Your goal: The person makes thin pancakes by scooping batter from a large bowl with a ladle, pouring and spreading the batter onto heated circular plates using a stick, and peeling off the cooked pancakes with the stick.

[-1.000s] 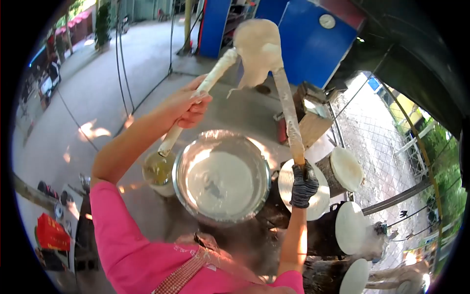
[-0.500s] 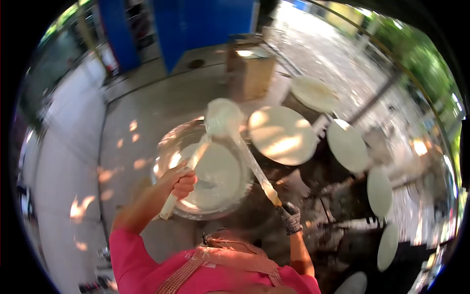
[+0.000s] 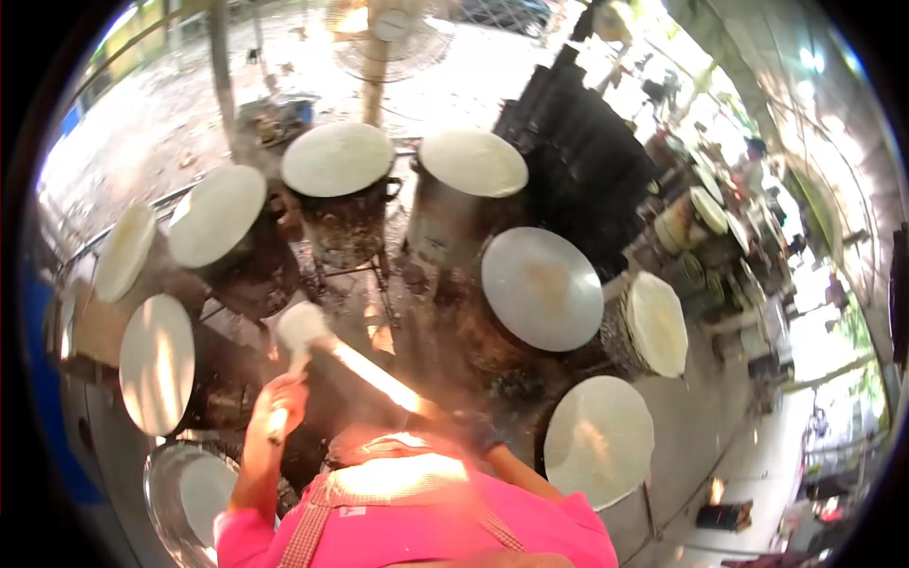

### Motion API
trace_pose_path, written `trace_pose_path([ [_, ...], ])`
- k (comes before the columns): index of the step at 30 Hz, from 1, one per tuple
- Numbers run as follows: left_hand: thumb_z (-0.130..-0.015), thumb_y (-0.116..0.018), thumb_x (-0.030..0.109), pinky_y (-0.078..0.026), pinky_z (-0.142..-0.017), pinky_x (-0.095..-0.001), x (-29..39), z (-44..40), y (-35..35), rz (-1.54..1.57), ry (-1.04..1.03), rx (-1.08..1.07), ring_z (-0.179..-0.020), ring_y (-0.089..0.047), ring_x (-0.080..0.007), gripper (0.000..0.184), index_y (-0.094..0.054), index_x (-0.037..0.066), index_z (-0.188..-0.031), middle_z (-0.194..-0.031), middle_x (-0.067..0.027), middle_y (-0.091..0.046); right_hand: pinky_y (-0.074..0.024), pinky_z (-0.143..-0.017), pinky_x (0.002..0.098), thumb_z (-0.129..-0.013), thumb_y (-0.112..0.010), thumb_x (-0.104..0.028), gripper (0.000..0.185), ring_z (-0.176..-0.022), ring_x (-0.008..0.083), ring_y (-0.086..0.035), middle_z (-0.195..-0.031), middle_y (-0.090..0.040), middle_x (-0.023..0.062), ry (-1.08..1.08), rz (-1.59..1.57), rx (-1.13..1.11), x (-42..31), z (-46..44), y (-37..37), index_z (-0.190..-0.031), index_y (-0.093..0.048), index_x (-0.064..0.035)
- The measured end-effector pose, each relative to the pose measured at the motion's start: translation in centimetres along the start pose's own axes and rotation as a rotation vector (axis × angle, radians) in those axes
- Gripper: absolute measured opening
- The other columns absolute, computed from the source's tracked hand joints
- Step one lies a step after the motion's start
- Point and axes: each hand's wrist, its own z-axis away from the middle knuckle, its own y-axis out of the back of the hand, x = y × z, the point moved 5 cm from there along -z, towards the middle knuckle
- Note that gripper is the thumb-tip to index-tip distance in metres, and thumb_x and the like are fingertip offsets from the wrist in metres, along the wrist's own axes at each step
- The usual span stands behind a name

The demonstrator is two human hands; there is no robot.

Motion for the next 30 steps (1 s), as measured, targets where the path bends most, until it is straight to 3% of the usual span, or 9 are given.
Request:
trace_pose_path([
  [1,-0.084,-0.035,0.01,-0.032,-0.037,-0.0232,0.4,-4.1,-0.2,-0.101,0.092,-0.093,-0.04,-0.034,-0.0102,0.027,-0.041,-0.012,-0.098,-0.055,-0.0036,-0.035,-0.0421,-0.065,0.0296,-0.08,-0.051,-0.025,0.021,-0.068,0.0152,-0.053,-0.066,-0.056,0.0051,0.035,0.073,0.14,3.8,0.6,2.6,-0.085,-0.058,-0.0055],
  [6,-0.087,-0.03,0.019,-0.028,-0.034,-0.0231,-4.4,-23.0,-3.2,-0.185,0.569,0.045,-0.038,-0.028,-0.0085,0.027,-0.043,-0.001,-0.1,-0.054,0.0004,-0.031,-0.0429,-0.058,0.0407,-0.075,-0.052,-0.041,0.033,-0.063,0.034,-0.055,-0.064,-0.056,0.0165,-0.303,0.77,0.862,11.8,9.7,12.9,-0.077,-0.059,-0.0089],
  [8,-0.085,-0.037,0.018,-0.024,-0.03,-0.023,-6.7,-28.8,-4.6,-0.35,0.779,0.21,-0.036,-0.027,-0.009,0.028,-0.029,0.01,-0.059,-0.05,0.0014,-0.028,-0.0433,-0.057,0.042,-0.079,-0.049,-0.036,0.03,-0.061,0.034,-0.055,-0.065,-0.057,0.018,-0.633,0.698,0.969,8.6,11.6,15.6,-0.081,-0.059,-0.0072],
  [13,-0.078,-0.04,0.004,-0.023,-0.031,-0.0184,-9.1,-43.5,-6.8,-1.716,0.344,0.257,-0.039,-0.024,-0.0047,0.027,-0.037,0.018,-0.101,-0.055,0.0026,-0.026,-0.0437,-0.056,0.0387,-0.08,-0.051,-0.029,0.026,-0.061,0.0302,-0.056,-0.073,-0.061,0.0112,-0.051,0.743,1.419,1.7,9.6,17.7,-0.092,-0.057,-0.0072],
  [19,-0.073,-0.043,0.004,-0.038,-0.038,-0.0338,-8.2,-57.1,-1.4,-2.442,0.001,-0.032,-0.048,-0.048,-0.0239,0.053,-0.03,0.019,-0.122,-0.064,-0.0129,-0.048,-0.0447,-0.064,0.0397,-0.08,-0.041,-0.037,0.034,-0.07,0.0352,-0.055,-0.076,-0.058,0.0179,-0.779,0.699,1.055,5.5,-1.8,20.3,-0.091,-0.057,-0.01],
  [21,-0.07,-0.046,0.006,-0.045,-0.06,-0.042,-5.3,-60.0,-2.1,-2.832,-0.524,-0.415,-0.072,-0.057,-0.0356,0.062,-0.026,0.019,-0.127,-0.08,-0.0217,-0.056,-0.045,-0.064,0.0379,-0.078,-0.045,-0.036,0.031,-0.07,0.0328,-0.056,-0.076,-0.059,0.0179,-0.594,0.438,1.198,7.7,0.0,20.6,-0.091,-0.059,-0.0107],
  [24,-0.069,-0.048,0.008,-0.043,-0.069,-0.0425,-6.1,-58.3,-5.6,-3.199,-0.508,-0.329,-0.077,-0.056,-0.0357,0.067,-0.023,0.024,-0.129,-0.083,-0.0213,-0.057,-0.045,-0.062,0.0347,-0.076,-0.051,-0.031,0.025,-0.068,0.0266,-0.058,-0.076,-0.06,0.0151,-0.447,0.072,1.337,9.3,0.7,20.9,-0.089,-0.06,-0.0115],
  [27,-0.068,-0.049,0.007,-0.043,-0.07,-0.0415,-6.5,-58.8,-5.3,-3.127,-0.355,-0.363,-0.08,-0.055,-0.0363,0.068,-0.025,0.026,-0.129,-0.086,-0.0217,-0.057,-0.0443,-0.057,0.0357,-0.078,-0.047,-0.037,0.033,-0.061,0.0263,-0.057,-0.066,-0.059,0.0137,-0.359,-0.206,1.45,13.6,-4.5,21.6,-0.072,-0.06,-0.0073],
  [30,-0.069,-0.047,0.005,-0.043,-0.073,-0.0402,-8.1,-59.8,-7.1,-2.808,-0.55,-0.408,-0.082,-0.053,-0.039,0.068,-0.024,0.024,-0.13,-0.088,-0.0226,-0.056,-0.0429,-0.06,0.0422,-0.078,-0.043,-0.041,0.037,-0.069,0.0375,-0.053,-0.073,-0.057,0.0191,-0.69,0.421,1.344,10.2,-4.7,22.7,-0.078,-0.06,-0.0075],
])
